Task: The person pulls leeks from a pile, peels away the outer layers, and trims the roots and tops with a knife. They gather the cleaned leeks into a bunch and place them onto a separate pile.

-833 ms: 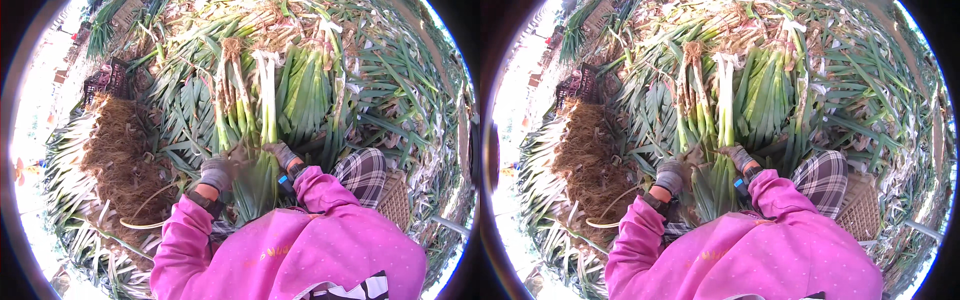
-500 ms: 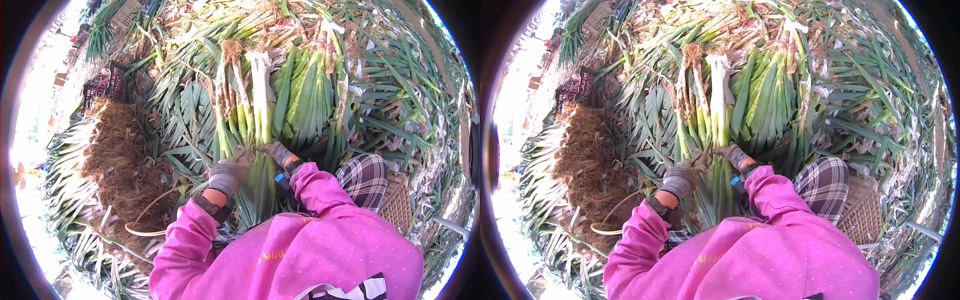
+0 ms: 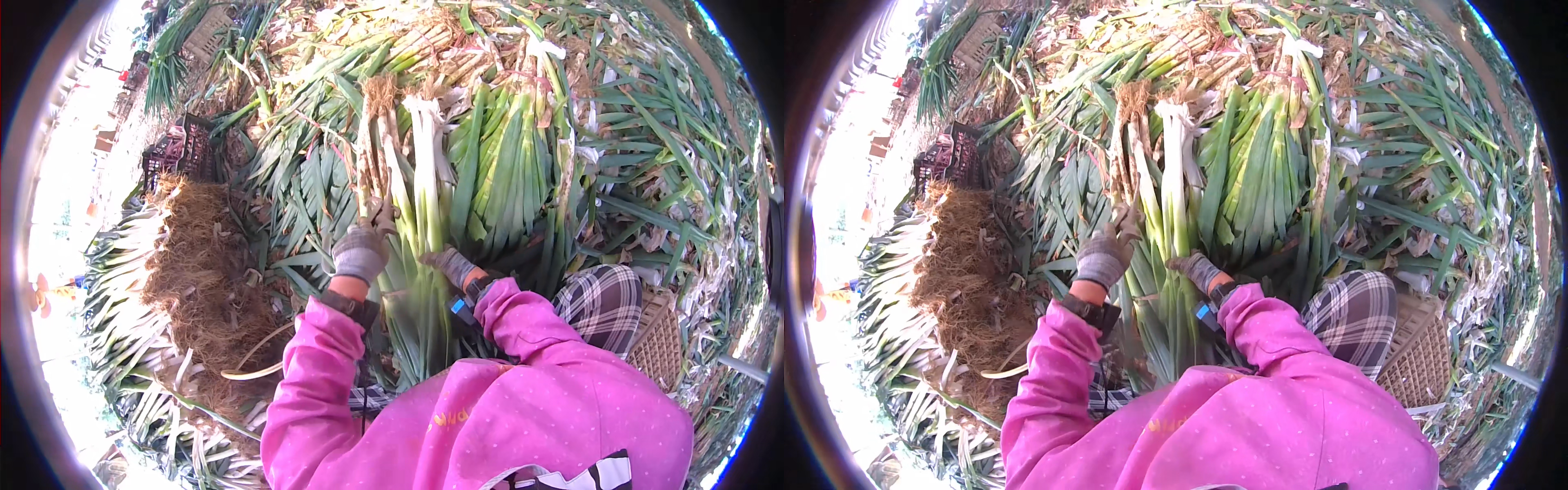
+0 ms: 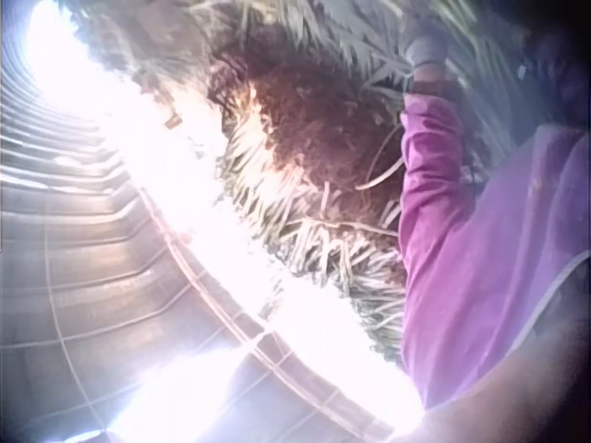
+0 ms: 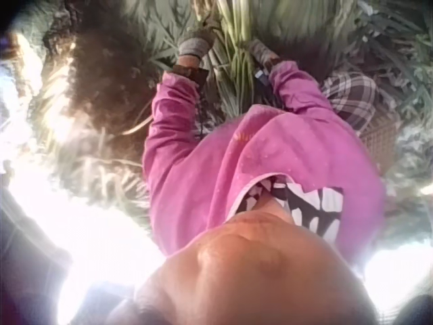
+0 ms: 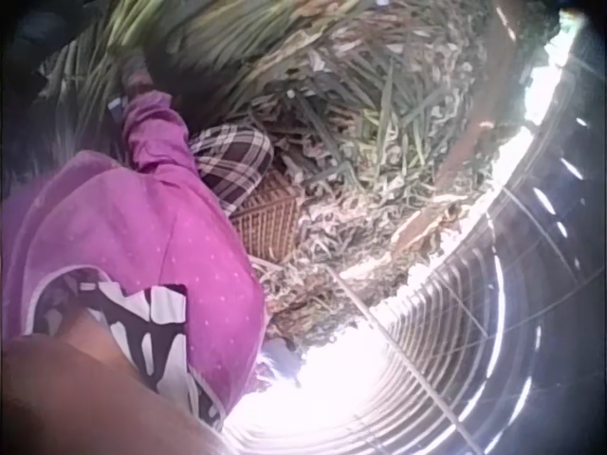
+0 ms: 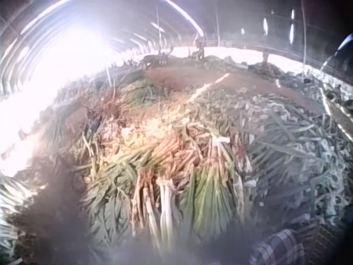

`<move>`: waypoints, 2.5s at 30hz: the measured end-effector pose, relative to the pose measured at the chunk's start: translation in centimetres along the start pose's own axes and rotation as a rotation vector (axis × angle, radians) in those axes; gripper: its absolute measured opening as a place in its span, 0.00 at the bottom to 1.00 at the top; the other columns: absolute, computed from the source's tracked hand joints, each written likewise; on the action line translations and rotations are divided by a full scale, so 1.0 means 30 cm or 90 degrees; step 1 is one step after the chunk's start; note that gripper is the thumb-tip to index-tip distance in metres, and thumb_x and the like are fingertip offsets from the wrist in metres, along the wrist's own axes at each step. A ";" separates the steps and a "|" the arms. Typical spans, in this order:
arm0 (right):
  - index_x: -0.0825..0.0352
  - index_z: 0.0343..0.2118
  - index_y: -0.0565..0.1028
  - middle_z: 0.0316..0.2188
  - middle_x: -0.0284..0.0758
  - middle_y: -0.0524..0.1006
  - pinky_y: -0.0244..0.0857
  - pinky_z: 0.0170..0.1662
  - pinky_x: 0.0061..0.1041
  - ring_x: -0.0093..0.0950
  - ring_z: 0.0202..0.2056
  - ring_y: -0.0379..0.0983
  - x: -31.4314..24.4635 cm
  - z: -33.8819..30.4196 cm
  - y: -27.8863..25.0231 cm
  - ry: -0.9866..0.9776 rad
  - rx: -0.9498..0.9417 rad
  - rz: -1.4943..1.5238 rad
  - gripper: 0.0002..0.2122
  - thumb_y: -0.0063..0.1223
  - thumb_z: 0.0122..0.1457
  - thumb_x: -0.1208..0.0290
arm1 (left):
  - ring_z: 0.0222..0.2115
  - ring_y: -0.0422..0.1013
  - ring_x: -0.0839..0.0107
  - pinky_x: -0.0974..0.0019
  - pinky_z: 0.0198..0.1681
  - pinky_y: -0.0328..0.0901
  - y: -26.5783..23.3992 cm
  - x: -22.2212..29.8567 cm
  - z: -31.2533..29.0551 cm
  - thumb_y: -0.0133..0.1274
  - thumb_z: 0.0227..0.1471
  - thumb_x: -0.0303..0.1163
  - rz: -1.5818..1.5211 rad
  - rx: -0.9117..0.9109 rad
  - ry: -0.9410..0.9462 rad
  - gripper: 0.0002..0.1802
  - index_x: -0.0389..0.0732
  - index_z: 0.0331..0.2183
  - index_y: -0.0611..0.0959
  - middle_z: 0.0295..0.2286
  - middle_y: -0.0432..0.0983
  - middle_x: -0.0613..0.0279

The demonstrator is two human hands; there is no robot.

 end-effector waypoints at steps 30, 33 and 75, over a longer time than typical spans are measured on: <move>0.71 0.33 0.74 0.29 0.34 0.76 0.64 0.37 0.24 0.24 0.31 0.71 0.080 0.007 0.051 -0.151 -0.024 0.026 0.11 0.52 0.48 0.71 | 0.35 0.69 0.49 0.55 0.38 0.64 -0.288 -0.003 0.356 0.37 0.50 0.49 -0.177 0.067 0.097 0.23 0.50 0.45 0.70 0.35 0.73 0.47; 0.71 0.31 0.75 0.27 0.34 0.77 0.64 0.38 0.23 0.23 0.32 0.72 -0.018 -0.140 -0.075 -0.170 -0.060 -0.022 0.08 0.46 0.52 0.74 | 0.36 0.70 0.51 0.57 0.40 0.64 -0.336 0.049 0.222 0.39 0.48 0.49 -0.054 -0.084 -0.037 0.24 0.51 0.45 0.71 0.35 0.73 0.47; 0.66 0.23 0.73 0.21 0.34 0.74 0.69 0.30 0.28 0.28 0.22 0.72 -0.018 -0.127 0.052 0.059 -0.129 0.562 0.06 0.55 0.43 0.70 | 0.30 0.71 0.51 0.54 0.34 0.65 -0.045 -0.027 -0.261 0.48 0.44 0.44 0.015 -0.155 -0.022 0.25 0.34 0.39 0.70 0.27 0.73 0.47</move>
Point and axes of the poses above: each hand's wrist, its own z-axis towards the middle knuckle, its own y-axis out of the palm, x = y × z, the point moved 1 cm from there along z, towards the middle knuckle
